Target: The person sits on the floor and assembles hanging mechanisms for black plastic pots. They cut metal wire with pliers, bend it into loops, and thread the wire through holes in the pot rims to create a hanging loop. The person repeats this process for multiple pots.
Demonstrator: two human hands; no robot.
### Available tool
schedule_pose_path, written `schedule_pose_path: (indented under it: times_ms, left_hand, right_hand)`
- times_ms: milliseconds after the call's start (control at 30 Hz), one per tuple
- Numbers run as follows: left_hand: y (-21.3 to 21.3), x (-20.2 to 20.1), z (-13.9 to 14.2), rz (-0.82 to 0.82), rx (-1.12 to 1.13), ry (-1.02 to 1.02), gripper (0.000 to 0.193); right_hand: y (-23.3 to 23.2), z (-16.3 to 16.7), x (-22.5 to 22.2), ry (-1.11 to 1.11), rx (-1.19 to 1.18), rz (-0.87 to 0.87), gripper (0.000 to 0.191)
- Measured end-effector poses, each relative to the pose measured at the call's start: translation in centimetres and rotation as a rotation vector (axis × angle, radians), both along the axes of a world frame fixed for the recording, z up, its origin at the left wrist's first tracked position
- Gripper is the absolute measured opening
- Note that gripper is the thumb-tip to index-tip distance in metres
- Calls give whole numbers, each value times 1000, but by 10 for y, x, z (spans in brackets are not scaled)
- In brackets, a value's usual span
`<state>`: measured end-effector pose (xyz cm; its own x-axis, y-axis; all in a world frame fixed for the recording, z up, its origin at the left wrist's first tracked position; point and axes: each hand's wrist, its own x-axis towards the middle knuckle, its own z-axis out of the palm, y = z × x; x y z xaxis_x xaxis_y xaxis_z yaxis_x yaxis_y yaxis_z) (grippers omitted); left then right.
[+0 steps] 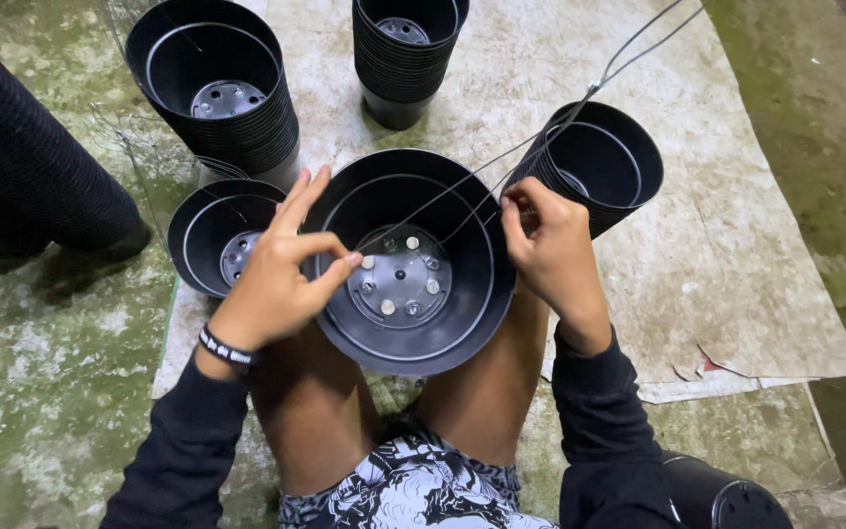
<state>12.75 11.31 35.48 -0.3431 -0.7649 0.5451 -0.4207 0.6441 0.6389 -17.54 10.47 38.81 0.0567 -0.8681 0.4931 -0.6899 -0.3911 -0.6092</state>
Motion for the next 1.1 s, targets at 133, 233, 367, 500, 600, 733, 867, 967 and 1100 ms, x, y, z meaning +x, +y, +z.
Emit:
schedule_pose_path:
  times_ms: [133,233,367,500,600,733,867,967,1100]
  left_hand:
    - [9,-3,-2,8,41,66,17]
    - [5,-8,-6,62,75,89,20]
    - [-1,-11,-12,51,116,95,20]
    - [-10,-13,-19,15,102,118,19]
    - [-13,-17,-23,17,124,155,13]
    - [-15,-21,-25,43,166,173,24]
    - [-18,-22,-26,35,175,165,25]
    - [-21,-22,-27,26,159,174,27]
    - [-22,-21,-28,23,167,178,28]
  right_hand:
    - [-9,4,-4,56,32,52,7]
    - [-11,11,-7,101,39,158,12]
    - [-8,17,-9,177,110,215,34]
    - [-10,11,0,232,41,119,40]
    - [-12,2,8,277,5,53,38]
    - [-16,-8,13,361,-70,60,35]
    - [-23,-13,15,381,-44,53,30]
    - [-25,-15,16,403,-47,60,29]
    - [-24,-14,16,423,-43,59,27]
